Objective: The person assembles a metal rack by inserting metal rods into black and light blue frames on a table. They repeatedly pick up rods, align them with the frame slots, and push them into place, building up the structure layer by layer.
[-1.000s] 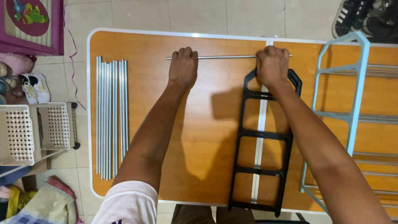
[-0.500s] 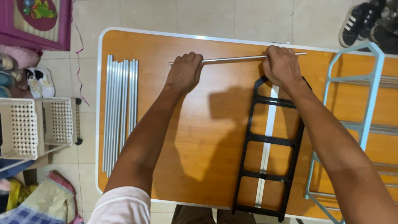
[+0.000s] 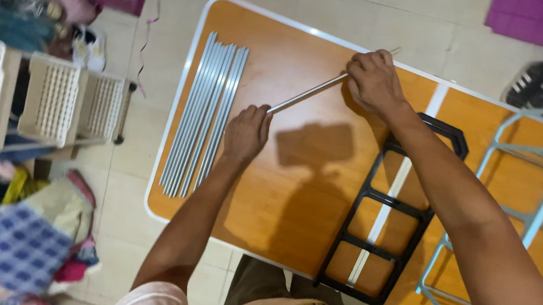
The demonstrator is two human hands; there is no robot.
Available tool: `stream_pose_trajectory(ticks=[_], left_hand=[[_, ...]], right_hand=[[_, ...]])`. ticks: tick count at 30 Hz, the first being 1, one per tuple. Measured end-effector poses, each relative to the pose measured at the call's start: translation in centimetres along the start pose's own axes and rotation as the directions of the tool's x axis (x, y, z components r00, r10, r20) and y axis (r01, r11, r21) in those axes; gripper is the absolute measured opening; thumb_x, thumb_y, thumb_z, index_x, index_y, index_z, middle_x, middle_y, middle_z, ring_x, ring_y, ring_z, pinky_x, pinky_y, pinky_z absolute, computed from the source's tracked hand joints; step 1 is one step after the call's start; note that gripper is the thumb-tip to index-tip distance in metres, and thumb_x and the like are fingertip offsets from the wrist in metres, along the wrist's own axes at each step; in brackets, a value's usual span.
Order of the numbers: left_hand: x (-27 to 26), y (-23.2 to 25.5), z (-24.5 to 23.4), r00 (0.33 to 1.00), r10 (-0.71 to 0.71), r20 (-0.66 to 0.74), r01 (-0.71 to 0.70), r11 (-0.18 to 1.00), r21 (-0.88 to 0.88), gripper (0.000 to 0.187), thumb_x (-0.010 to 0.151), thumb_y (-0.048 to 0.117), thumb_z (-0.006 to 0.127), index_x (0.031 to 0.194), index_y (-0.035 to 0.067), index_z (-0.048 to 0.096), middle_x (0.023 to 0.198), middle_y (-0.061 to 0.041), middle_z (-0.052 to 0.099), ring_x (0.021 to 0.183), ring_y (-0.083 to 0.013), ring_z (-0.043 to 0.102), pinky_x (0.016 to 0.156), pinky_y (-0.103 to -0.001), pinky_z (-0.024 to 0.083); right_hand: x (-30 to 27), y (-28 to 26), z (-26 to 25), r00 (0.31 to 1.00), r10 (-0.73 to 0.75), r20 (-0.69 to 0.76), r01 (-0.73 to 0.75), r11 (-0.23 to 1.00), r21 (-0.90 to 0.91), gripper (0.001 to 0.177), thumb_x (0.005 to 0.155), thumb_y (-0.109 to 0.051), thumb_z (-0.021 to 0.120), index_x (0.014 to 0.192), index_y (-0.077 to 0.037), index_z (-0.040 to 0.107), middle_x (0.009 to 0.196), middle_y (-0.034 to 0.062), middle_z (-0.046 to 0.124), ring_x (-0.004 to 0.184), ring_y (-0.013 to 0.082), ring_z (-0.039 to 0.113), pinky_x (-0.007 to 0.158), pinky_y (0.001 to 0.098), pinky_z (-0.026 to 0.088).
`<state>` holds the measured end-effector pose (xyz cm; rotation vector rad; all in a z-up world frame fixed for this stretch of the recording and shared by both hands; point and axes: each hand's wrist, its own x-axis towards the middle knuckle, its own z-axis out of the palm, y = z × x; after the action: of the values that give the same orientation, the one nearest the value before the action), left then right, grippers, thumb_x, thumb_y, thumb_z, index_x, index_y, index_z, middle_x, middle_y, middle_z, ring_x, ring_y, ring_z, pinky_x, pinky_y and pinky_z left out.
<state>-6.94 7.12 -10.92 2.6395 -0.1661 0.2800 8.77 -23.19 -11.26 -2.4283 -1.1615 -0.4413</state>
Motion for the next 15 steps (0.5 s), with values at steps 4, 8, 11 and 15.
stream_pose_trajectory(ticks=[4, 8, 11, 15], left_hand=[[-5.5, 0.1, -0.3, 0.973, -0.223, -0.056, 0.223, 0.975, -0.003, 0.018, 0.104, 0.023, 0.060, 0.112, 0.009, 0.068, 0.088, -0.013, 0.065, 0.079, -0.0339, 0.066, 0.067, -0.046, 0.052], [-10.1, 0.4, -0.3, 0.909, -0.390, -0.147, 0.386, 0.921, -0.055, 0.017, 0.104, 0.020, 0.059, 0.114, 0.008, 0.067, 0.090, -0.014, 0.065, 0.081, -0.0360, 0.066, 0.069, -0.047, 0.052], [-12.5, 0.4, -0.2, 0.854, -0.489, -0.180, 0.476, 0.872, -0.112, 0.019, 0.103, 0.016, 0.056, 0.117, 0.006, 0.066, 0.093, -0.016, 0.065, 0.086, -0.0380, 0.065, 0.073, -0.048, 0.052], [-15.2, 0.3, -0.1, 0.796, -0.561, -0.227, 0.529, 0.827, -0.189, 0.023, 0.103, 0.012, 0.054, 0.121, 0.004, 0.064, 0.103, -0.018, 0.067, 0.094, -0.0403, 0.064, 0.078, -0.049, 0.052]], right_hand=[[3.6, -2.6, 2.8, 0.992, -0.114, 0.055, 0.112, 0.993, 0.043, 0.009, 0.092, -0.011, 0.071, 0.100, -0.007, 0.070, 0.110, 0.0104, 0.066, 0.106, 0.0315, 0.059, 0.103, 0.0446, 0.042], [6.7, -5.9, 5.5, 0.964, -0.219, 0.150, 0.197, 0.969, 0.149, 0.009, 0.088, -0.008, 0.069, 0.097, -0.007, 0.072, 0.107, 0.0117, 0.066, 0.107, 0.0313, 0.060, 0.106, 0.0468, 0.041], [8.5, -8.8, 7.3, 0.952, -0.259, 0.165, 0.224, 0.953, 0.201, 0.007, 0.087, -0.007, 0.069, 0.093, -0.009, 0.072, 0.106, 0.0129, 0.065, 0.108, 0.0322, 0.060, 0.112, 0.0504, 0.039], [10.0, -12.1, 9.5, 0.944, -0.295, 0.146, 0.256, 0.937, 0.236, 0.003, 0.087, -0.006, 0.070, 0.090, -0.007, 0.071, 0.107, 0.0146, 0.063, 0.111, 0.0336, 0.059, 0.114, 0.0533, 0.039]])
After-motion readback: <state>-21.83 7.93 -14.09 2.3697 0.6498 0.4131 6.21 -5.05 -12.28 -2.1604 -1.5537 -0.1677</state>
